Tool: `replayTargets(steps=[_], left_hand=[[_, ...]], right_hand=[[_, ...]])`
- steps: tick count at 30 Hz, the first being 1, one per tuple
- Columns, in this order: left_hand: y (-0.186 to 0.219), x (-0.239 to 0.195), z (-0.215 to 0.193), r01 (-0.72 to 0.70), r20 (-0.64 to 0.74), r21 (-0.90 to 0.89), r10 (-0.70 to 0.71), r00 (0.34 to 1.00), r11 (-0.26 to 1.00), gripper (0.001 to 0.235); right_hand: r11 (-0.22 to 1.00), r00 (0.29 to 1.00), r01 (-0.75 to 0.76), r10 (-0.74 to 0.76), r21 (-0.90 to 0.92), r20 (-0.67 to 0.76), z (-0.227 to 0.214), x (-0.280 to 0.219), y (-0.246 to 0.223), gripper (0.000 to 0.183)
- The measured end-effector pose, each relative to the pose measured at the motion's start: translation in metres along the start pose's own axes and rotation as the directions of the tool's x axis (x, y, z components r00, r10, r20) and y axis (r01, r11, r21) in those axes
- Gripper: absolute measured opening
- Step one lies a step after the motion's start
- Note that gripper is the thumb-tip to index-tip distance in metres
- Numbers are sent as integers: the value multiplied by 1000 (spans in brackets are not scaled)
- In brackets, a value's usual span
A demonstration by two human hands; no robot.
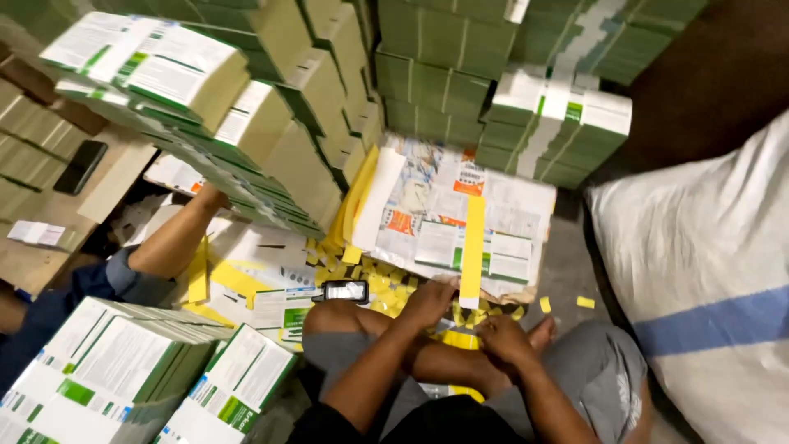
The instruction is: The person bundles stacks of unfolded product boxes together using yellow adhesive strips.
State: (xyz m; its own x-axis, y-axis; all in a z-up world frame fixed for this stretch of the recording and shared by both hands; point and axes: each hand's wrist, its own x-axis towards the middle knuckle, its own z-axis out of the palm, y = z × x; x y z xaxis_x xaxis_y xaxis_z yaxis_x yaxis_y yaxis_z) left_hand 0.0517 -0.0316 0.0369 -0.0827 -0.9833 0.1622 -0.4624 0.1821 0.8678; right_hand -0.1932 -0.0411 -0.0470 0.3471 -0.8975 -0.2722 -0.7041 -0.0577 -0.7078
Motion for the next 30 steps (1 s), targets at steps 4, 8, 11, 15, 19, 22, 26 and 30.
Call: replayTargets(steps=[4,8,11,15,19,22,26,30], left_hand=[[20,-27,-25,359,-90,311,-349,933,880,55],[-14,-80,-40,401,-296,472,-287,911,785,42],[-30,-94,-33,297,-320,566,-127,939,769,30],[-44,-95,-27,250,-238,628,-124,963,737,25],[-34,-80,-38,234,-196,540,-149,969,809,26],[-21,-73,-48,206,-134,559,-158,978,803,28],[-14,-63,-57,263,-139,575,-224,965,775,29],[-18,-59,-57,295,-128,584,-273,954,756,29]], right_hand=[[997,999,39,-39,-72,2,-32,-8,19,32],[999,998,-20,21,25,-53,-65,58,110,37],[988,992,108,-100,111,-74,-127,158,123,40],[930,895,351,-368,-113,-250,-214,271,39,30],[911,746,265,-402,-317,-531,-262,254,-147,25],[737,523,534,-673,-414,-523,-297,221,-294,16],[508,419,284,-829,-813,-371,-329,273,-364,57],[401,486,261,-841,-878,-240,-340,298,-403,70]])
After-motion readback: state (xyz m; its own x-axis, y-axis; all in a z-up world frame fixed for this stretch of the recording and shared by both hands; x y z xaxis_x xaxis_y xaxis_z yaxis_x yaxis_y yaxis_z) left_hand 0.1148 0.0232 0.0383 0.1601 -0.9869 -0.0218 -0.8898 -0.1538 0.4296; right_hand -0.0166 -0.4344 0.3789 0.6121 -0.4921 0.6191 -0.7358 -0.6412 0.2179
